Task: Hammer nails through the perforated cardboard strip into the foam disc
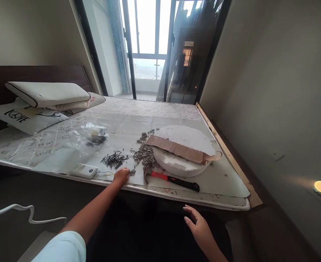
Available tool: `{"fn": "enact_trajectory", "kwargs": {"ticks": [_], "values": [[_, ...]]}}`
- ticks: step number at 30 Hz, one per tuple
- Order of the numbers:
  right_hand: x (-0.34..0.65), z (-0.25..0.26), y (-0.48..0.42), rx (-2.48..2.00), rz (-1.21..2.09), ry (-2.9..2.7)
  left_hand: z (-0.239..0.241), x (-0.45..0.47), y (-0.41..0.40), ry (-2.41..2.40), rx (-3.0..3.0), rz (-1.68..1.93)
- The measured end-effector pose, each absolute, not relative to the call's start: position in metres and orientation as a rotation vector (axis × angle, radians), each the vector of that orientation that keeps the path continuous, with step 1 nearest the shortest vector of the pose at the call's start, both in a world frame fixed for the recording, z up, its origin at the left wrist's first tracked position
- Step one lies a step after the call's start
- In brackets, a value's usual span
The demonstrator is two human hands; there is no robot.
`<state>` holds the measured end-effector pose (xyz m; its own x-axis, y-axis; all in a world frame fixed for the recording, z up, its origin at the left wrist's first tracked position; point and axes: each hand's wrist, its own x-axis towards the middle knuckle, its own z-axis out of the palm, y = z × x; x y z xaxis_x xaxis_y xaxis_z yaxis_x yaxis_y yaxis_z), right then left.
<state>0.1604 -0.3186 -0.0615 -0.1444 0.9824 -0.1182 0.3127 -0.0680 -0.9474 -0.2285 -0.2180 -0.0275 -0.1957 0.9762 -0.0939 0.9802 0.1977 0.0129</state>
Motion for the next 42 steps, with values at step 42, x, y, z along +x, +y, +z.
{"fn": "enact_trajectory", "kwargs": {"ticks": [42], "values": [[0.135, -0.003, -0.155, -1.759, 0.504, -2.915, -0.008, -0.194, -0.242, 1.031, 0.321, 1.287]]}}
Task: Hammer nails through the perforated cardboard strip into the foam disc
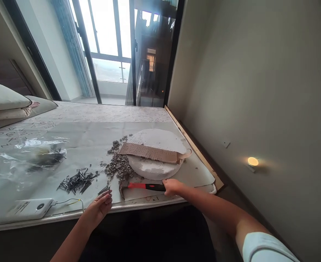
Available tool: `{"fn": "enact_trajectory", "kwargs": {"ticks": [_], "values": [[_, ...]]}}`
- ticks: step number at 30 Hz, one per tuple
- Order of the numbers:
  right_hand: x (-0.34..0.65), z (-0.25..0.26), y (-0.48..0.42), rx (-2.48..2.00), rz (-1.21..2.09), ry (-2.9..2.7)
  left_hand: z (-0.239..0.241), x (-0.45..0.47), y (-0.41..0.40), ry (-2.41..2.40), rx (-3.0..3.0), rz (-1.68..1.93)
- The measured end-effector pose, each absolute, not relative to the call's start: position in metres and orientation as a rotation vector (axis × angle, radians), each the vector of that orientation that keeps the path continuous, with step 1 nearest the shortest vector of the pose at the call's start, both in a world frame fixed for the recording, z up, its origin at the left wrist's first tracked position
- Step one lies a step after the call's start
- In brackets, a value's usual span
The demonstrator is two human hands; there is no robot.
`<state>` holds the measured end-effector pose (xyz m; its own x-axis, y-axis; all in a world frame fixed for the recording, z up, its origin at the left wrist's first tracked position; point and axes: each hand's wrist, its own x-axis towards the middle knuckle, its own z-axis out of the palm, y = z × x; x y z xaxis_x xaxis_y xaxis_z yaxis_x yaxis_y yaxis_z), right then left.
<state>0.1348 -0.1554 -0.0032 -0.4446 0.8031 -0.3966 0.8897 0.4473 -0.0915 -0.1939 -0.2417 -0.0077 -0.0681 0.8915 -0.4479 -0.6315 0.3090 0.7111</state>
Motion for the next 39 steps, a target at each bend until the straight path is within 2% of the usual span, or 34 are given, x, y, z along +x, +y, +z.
{"fn": "enact_trajectory", "kwargs": {"ticks": [9, 13, 16, 19, 22, 25, 28, 32, 39], "values": [[0.115, 0.0, -0.182, 1.593, -0.382, 2.453, 0.025, -0.186, -0.242, 1.243, 0.439, 1.241], [0.114, 0.001, -0.189, 1.729, -0.48, 2.445, 0.041, -0.184, -0.244, 1.295, 0.519, 1.24], [0.119, 0.0, -0.207, 1.8, -0.657, 2.415, 0.054, -0.192, -0.246, 1.325, 0.571, 1.308], [0.126, -0.003, -0.242, 1.783, -0.973, 2.405, 0.07, -0.204, -0.248, 1.395, 0.648, 1.372], [0.138, 0.003, -0.281, 1.818, -1.788, 2.314, 0.083, -0.208, -0.246, 1.513, 0.738, 1.387], [0.157, 0.021, -0.31, 1.829, -2.156, 2.349, 0.087, -0.191, -0.233, 1.597, 0.825, 1.389], [0.178, 0.038, -0.317, 1.859, -2.267, 2.367, 0.084, -0.153, -0.207, 1.578, 1.015, 1.289], [0.202, 0.04, -0.306, 1.958, -2.449, 2.013, 0.078, -0.09, -0.156, 1.518, 1.396, 1.129], [0.238, 0.016, -0.3, 2.288, -2.424, 1.862, 0.06, -0.014, -0.059, 1.626, 1.953, 0.957]]}}
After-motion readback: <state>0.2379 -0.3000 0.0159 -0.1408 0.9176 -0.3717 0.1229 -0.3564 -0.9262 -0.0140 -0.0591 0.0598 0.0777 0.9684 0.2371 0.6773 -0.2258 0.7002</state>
